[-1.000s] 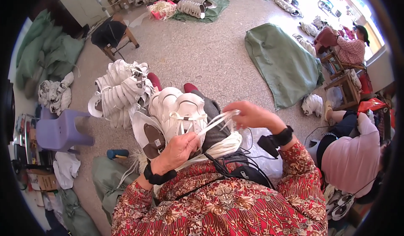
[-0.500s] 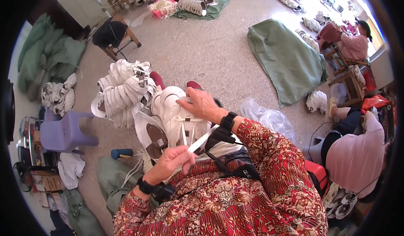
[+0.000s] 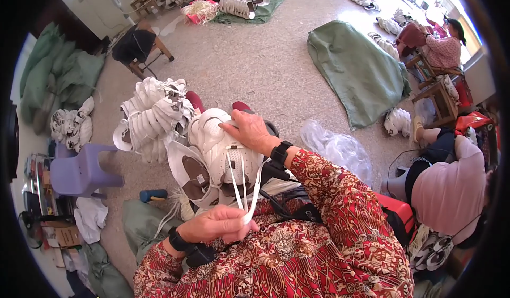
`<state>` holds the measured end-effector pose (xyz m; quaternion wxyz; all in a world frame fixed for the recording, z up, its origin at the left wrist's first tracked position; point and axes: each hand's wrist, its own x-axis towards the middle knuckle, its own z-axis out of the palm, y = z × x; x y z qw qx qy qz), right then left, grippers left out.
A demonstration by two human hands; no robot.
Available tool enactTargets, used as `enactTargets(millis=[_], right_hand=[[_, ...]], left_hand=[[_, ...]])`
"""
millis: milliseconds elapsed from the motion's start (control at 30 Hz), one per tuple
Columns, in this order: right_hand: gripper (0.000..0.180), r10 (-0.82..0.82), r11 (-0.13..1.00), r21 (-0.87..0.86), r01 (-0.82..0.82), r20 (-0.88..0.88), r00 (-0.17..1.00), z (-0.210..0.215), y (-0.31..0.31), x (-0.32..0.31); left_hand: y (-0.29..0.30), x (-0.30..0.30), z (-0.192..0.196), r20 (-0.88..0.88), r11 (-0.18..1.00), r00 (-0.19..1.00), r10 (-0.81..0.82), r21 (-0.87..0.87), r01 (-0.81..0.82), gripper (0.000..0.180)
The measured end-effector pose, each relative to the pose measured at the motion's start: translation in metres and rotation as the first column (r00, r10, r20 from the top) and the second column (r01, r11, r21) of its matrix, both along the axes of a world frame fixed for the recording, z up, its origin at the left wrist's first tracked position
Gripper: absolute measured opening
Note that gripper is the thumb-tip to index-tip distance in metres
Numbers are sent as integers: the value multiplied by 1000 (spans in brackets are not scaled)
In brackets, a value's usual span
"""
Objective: Manually lacing and assembling shoe components in a manufacturing setting.
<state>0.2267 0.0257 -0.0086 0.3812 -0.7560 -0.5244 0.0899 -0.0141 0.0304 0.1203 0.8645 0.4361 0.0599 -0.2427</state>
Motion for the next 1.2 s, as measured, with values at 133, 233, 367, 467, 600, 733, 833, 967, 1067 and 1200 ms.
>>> enactTargets(millis=[133,233,367,467,600,733,833,967,1067,1200], right_hand=[[46,0,999,35,-1,27,1000,-2,2,-3],[46,13,1000,-2,-13,4,1000,1,2,-3],[46,11,1000,12,-12,44,999,7,6,-5],[47,10,1000,-12,-9,47,999,5,4,-3],[48,-5,1000,-15,5,29,1000,4,5,-5],[48,0,1000,-12,0,10,1000,-1,6,-3],[46,-3,998,60,3,-6,1000,-3,9,-4],[41,26,994,107,-20,-54,998,25,1,-9],[33,20,969,248,-14,-22,1000,43,-21,-7],[49,121,960,252,-122,21,992,55,-74,-12]], left_hand=[[-6,-6,9,29,997,1000,1,-81,2,40],[-13,-2,7,43,997,999,-15,-77,18,42],[-22,7,-10,20,988,1000,-21,-154,24,40],[-23,17,-4,32,986,999,-39,-164,43,39],[-39,30,-4,64,995,998,-18,-94,24,38],[-40,17,6,99,1000,995,8,-21,-6,37],[-8,-4,22,134,998,990,33,50,-40,35],[16,-38,34,176,987,982,62,133,-86,34],[15,-42,42,215,973,972,93,187,-134,32],[16,-34,49,266,950,956,122,248,-190,31]])
